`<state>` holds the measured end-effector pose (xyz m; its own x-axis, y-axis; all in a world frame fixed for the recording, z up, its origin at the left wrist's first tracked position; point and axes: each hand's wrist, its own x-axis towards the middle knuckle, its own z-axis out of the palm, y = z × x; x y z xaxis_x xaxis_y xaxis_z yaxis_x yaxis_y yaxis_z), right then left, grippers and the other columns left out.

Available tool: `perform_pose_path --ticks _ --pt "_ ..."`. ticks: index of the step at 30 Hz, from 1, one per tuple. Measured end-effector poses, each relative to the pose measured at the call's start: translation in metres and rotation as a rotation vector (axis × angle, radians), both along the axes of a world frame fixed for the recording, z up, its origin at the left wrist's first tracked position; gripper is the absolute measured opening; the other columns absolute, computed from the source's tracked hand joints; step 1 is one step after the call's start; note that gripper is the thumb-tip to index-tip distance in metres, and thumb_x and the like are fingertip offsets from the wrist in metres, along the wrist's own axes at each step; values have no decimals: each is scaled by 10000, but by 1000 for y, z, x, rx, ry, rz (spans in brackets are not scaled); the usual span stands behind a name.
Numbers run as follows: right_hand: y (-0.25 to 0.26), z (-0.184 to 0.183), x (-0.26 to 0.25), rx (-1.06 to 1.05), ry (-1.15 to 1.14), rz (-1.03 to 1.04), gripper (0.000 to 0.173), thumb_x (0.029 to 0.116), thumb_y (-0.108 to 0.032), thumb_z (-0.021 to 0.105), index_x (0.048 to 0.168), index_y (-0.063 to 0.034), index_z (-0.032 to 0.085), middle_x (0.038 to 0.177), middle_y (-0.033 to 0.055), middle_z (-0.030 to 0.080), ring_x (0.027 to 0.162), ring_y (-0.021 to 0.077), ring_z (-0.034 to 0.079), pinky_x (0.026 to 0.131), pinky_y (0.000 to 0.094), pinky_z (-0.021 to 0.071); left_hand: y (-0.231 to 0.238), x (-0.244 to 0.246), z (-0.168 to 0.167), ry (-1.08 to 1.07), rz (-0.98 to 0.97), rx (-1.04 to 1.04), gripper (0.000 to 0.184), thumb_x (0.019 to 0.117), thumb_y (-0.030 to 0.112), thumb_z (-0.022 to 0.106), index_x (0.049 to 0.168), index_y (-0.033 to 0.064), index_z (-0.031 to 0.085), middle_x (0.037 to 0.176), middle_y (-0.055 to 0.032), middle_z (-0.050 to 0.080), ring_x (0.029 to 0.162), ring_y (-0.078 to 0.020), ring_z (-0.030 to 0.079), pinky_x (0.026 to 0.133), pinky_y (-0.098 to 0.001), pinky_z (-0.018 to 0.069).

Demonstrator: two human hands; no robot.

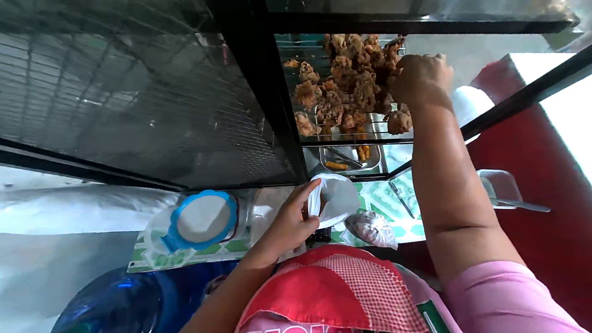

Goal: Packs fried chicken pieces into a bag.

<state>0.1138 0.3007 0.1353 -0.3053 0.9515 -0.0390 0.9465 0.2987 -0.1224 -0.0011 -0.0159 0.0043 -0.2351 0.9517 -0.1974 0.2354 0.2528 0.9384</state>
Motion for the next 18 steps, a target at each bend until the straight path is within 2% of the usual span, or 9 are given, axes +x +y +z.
perform_pose_path --ticks 4,7,9,11,13,14,15,16,18 --pt "3 1 0 2 48 -27 428 922 -283 677 1305 -92 656 1291 289 644 1246 530 573 904 763 455 -3 0 -1 2 -20 -4 775 810 58 636 1552 139 425 1498 -138 471 1088 -140 634 850 -304 574" --pt "6 3 12 46 263 -19 460 921 -272 662 1346 -99 628 1257 269 664 1194 503 612 914 752 454 -5 0 -1 0 -26 -11 779 811 55 637 1554 140 421 1509 -141 468 1134 -155 636 878 -321 580" --pt "4 5 20 66 482 -6 493 937 -304 667 1382 -101 605 1244 210 676 1155 412 644 945 667 483 -6 1 0 -6 -21 -21 774 815 49 638 1552 146 425 1514 -139 463 1116 -160 641 865 -325 583" --pt "-2 5 28 23 790 13 488 908 -290 707 1345 -92 620 1171 127 696 1024 246 673 898 480 533 -6 1 1 -15 -25 -20 772 815 42 635 1552 142 423 1520 -143 455 1137 -166 638 878 -327 583" --pt "-17 4 33 -157 1112 25 302 963 -232 668 1246 -136 630 1016 14 669 793 89 629 670 269 522 -5 1 2 -17 -27 -12 776 813 44 635 1552 144 422 1517 -142 455 1135 -165 640 874 -324 586" --pt "-23 1 37 -304 1255 60 190 1007 -209 614 1189 -152 618 942 -15 649 723 70 609 596 230 507 -5 1 2 -15 -28 -14 777 814 48 636 1554 151 422 1520 -138 453 1128 -162 640 871 -323 584" --pt "-28 -4 43 -452 1355 132 154 1034 -206 542 1169 -160 601 905 -27 644 702 66 603 575 223 504 -5 1 1 -9 -30 -14 776 817 51 636 1555 158 421 1521 -134 452 1121 -158 639 868 -322 583" --pt "-33 -8 49 -583 1405 233 183 1033 -224 487 1185 -169 573 899 -36 644 715 64 605 595 229 511 -5 1 1 -2 -32 -11 776 818 51 635 1556 161 421 1516 -133 455 1104 -154 640 861 -319 582" --pt "-44 -16 60 -747 1444 451 272 963 -274 523 1221 -194 553 958 -41 685 814 78 659 689 263 567 -5 1 0 8 -35 -9 777 818 49 636 1556 163 421 1510 -138 462 1082 -154 640 851 -321 577"
